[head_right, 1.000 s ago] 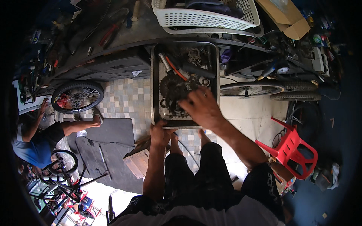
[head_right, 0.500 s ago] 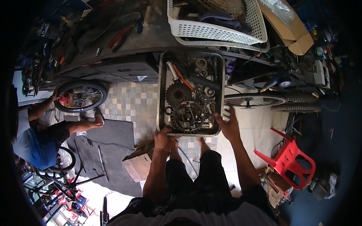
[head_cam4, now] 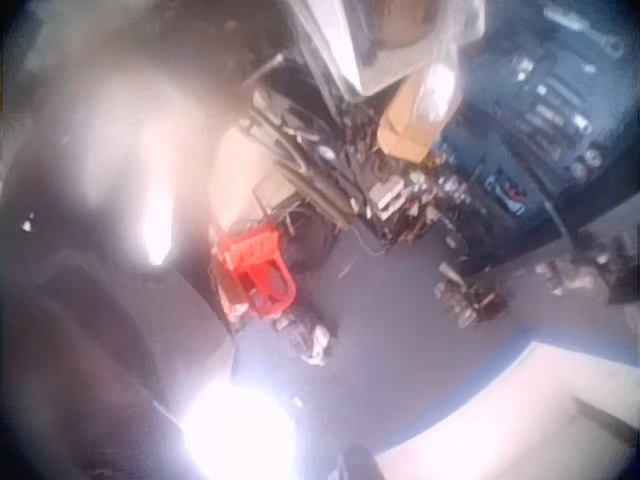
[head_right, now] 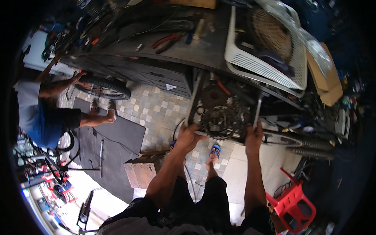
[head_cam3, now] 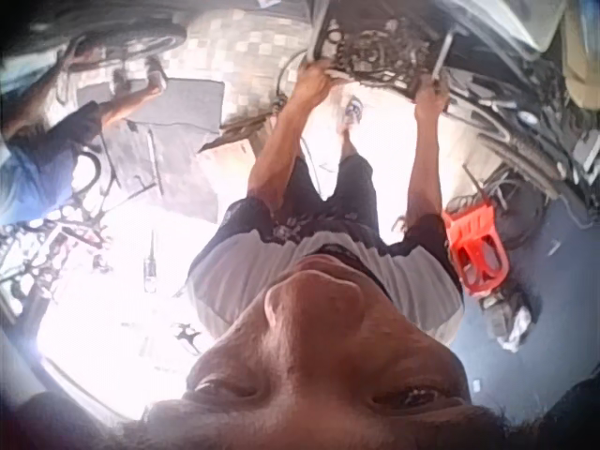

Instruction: The person searches through a cluttered workbench and drawers, handling bicycle parts including a cassette and wheel. They use a power tool on the cassette attached to a wheel and move various tools and containers around the workspace.

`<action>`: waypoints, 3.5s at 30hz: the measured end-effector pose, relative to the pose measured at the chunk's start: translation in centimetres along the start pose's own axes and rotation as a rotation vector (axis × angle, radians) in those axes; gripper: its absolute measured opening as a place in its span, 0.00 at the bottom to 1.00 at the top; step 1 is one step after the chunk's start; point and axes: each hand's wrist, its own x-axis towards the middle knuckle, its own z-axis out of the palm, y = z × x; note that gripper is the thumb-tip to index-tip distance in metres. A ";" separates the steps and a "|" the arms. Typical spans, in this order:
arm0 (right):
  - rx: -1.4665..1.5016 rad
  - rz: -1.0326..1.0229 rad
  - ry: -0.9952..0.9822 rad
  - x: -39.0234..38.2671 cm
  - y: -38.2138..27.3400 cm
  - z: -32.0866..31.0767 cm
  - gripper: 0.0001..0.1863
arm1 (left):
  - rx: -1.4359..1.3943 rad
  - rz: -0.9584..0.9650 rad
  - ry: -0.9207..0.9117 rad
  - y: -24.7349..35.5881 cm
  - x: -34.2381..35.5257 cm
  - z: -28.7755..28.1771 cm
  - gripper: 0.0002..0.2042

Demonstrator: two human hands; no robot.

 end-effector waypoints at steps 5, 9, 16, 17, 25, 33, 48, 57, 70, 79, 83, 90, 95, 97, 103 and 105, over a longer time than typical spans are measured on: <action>0.835 0.087 -0.306 5.1 1.0 -0.4 0.29 | -0.184 -0.040 -0.057 4.3 5.9 5.2 0.39; 0.718 0.289 -0.468 1.6 -3.1 5.8 0.39 | -0.507 0.079 -0.256 3.4 8.7 6.0 0.39; 0.413 -0.189 -0.363 5.1 -1.3 10.9 0.29 | -0.128 -0.019 -0.230 -15.8 0.7 -14.1 0.30; 0.415 -0.224 -0.354 5.3 -1.7 11.0 0.27 | -0.131 -0.118 -0.146 -19.3 -1.2 -17.1 0.31; 0.329 -0.395 -0.264 10.1 -2.5 12.5 0.16 | 0.871 -0.198 -0.266 -30.6 -5.3 -29.1 0.34; 0.449 -0.357 -0.303 14.8 -2.9 12.0 0.12 | 0.611 -0.164 -0.076 -25.7 -4.0 -30.1 0.26; 0.294 0.005 -0.710 -5.3 -10.1 22.9 0.13 | 0.491 0.312 0.232 -8.0 -2.6 -31.5 0.17; 0.107 0.341 -0.776 -13.2 -9.9 22.8 0.14 | 0.019 0.542 0.222 33.1 7.2 -26.2 0.27; -0.260 0.104 -0.925 -8.6 -11.2 33.1 0.10 | -0.362 0.433 0.415 44.2 24.3 -28.6 0.09; -0.029 -0.040 -0.555 -2.5 -10.3 44.4 0.23 | -0.338 0.343 0.385 45.5 26.5 -28.0 0.20; 0.101 0.116 -0.312 -1.6 -10.5 48.6 0.38 | -0.356 0.252 0.461 45.7 24.6 -28.7 0.15; 0.340 0.212 -0.238 -4.4 -10.6 52.5 0.38 | -0.425 -0.018 0.420 45.1 16.5 -29.7 0.14; 0.525 0.372 -0.159 -10.5 -10.7 54.4 0.32 | -0.410 -0.121 0.335 45.1 12.1 -32.1 0.14; 0.505 0.333 -0.060 -13.3 -9.6 55.0 0.33 | -0.379 -0.135 0.288 45.0 11.0 -33.1 0.14; 0.719 0.290 0.010 -20.6 -7.1 56.0 0.34 | -0.251 -0.210 0.175 44.6 8.0 -37.0 0.13; 0.739 0.315 -0.031 -21.8 -6.1 55.6 0.39 | -0.228 -0.235 0.218 44.6 7.3 -37.0 0.17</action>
